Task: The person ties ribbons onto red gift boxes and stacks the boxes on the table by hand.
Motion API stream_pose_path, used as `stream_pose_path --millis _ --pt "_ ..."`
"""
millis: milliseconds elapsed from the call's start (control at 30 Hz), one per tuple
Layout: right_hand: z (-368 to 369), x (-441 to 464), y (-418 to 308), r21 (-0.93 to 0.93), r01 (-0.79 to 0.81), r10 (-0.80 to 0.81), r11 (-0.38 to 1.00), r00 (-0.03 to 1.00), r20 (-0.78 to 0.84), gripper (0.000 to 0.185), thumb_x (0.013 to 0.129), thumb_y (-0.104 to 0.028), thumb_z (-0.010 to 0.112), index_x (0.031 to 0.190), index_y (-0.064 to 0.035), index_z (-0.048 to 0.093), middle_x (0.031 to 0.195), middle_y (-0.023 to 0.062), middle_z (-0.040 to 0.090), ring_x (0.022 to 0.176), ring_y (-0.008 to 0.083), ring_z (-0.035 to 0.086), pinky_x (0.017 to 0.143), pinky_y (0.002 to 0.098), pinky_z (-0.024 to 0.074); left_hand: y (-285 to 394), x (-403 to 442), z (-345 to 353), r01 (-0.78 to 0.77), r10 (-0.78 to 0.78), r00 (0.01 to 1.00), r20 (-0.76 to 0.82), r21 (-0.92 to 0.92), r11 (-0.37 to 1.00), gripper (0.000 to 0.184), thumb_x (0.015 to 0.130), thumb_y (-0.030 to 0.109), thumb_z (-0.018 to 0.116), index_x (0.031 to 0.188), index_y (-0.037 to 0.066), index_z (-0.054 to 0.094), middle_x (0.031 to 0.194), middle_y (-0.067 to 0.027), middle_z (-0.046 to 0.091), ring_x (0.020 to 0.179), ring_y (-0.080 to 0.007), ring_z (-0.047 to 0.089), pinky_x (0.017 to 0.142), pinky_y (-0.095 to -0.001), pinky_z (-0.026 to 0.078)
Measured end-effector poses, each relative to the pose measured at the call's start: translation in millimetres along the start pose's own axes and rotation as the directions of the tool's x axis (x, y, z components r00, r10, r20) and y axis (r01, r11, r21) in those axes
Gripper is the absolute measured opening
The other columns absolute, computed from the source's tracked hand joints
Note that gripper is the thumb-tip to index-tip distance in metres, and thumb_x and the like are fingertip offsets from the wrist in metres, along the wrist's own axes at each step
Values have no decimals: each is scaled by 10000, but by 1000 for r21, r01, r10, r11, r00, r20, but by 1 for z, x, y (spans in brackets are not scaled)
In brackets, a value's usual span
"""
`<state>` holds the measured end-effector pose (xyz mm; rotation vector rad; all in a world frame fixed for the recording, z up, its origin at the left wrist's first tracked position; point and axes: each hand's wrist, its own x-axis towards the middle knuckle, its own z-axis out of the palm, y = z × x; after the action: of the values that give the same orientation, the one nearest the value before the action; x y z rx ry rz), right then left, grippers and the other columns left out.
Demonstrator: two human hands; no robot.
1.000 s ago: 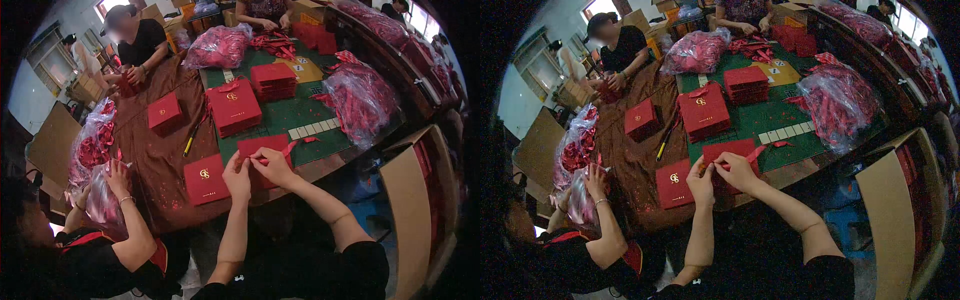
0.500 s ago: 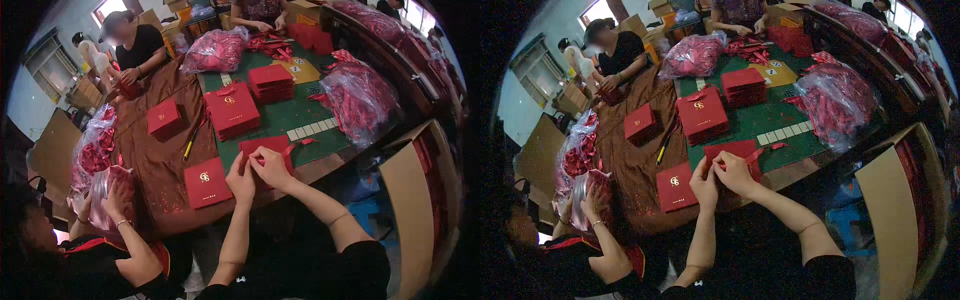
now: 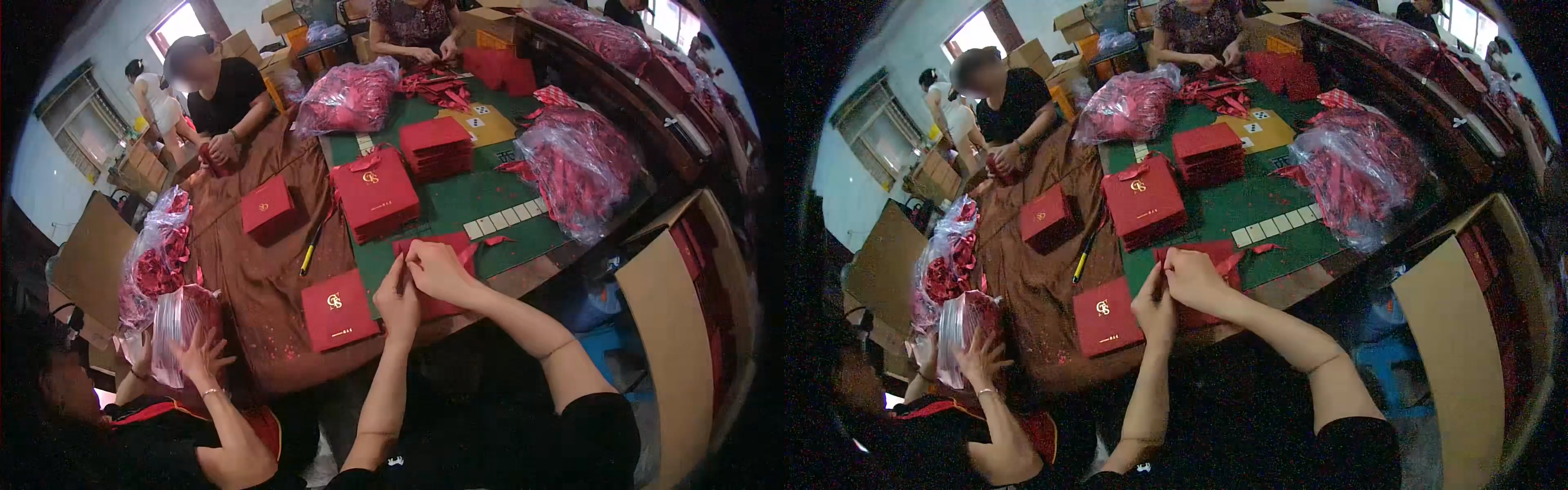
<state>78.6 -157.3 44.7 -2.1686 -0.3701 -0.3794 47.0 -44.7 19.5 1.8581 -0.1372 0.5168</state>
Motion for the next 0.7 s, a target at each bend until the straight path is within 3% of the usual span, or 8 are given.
stream_pose_path --millis 133,300,333,433,500,533,600,700 --pt "-14 12 4 95 -107 90 990 982 168 106 808 -97 596 807 6 569 786 198 631 777 333 641 655 393 490 0 -2 9 155 -162 987 7 -327 932 361 891 32 581 1244 -30 550 1123 -133 646 953 -176 638 820 -295 497" --pt "-30 17 16 -131 181 -171 975 981 87 144 807 -123 643 840 -20 547 866 145 586 841 347 549 721 442 443 29 10 6 582 -558 755 344 -743 330 433 929 5 485 1359 19 434 1083 -40 611 859 -95 581 743 -195 455" --pt "-32 17 28 -92 240 -227 966 965 134 128 821 -125 627 813 -24 550 910 139 581 883 329 537 752 447 435 17 10 2 625 -528 743 410 -707 330 453 915 -13 484 1363 22 430 1106 -40 606 870 -94 585 737 -204 457" --pt "-19 7 69 378 -175 72 909 960 271 141 847 -139 650 864 -13 589 902 98 592 855 234 586 775 358 459 -12 10 3 628 -412 778 474 -578 520 448 884 -24 500 1330 14 470 1126 -79 611 870 -125 601 728 -244 471" --pt "-16 3 77 415 -241 111 877 943 314 127 853 -126 652 875 -6 615 882 94 624 865 179 592 788 325 457 -9 15 -4 110 -125 898 421 58 992 379 882 17 532 1261 27 548 1094 -135 611 802 -191 601 699 -292 469" --pt "-15 0 76 438 -273 136 856 938 318 123 850 -120 653 872 -4 620 874 96 633 869 171 590 788 327 457 2 17 -6 67 -159 903 400 234 970 300 860 39 569 1155 45 625 988 -163 593 788 -276 579 676 -343 464" --pt "-15 -2 72 451 -274 150 849 944 293 130 844 -111 661 852 13 623 819 72 640 806 133 588 741 300 464 -4 17 0 -350 249 929 273 435 830 265 830 43 593 1088 53 654 900 -156 561 832 -331 553 689 -392 464" --pt "-16 1 73 453 -297 163 840 936 312 118 837 -91 665 831 19 625 782 57 638 740 105 574 687 280 467 -15 26 7 -447 339 890 305 442 778 151 784 28 625 929 28 665 864 -134 537 836 -329 534 686 -407 458"
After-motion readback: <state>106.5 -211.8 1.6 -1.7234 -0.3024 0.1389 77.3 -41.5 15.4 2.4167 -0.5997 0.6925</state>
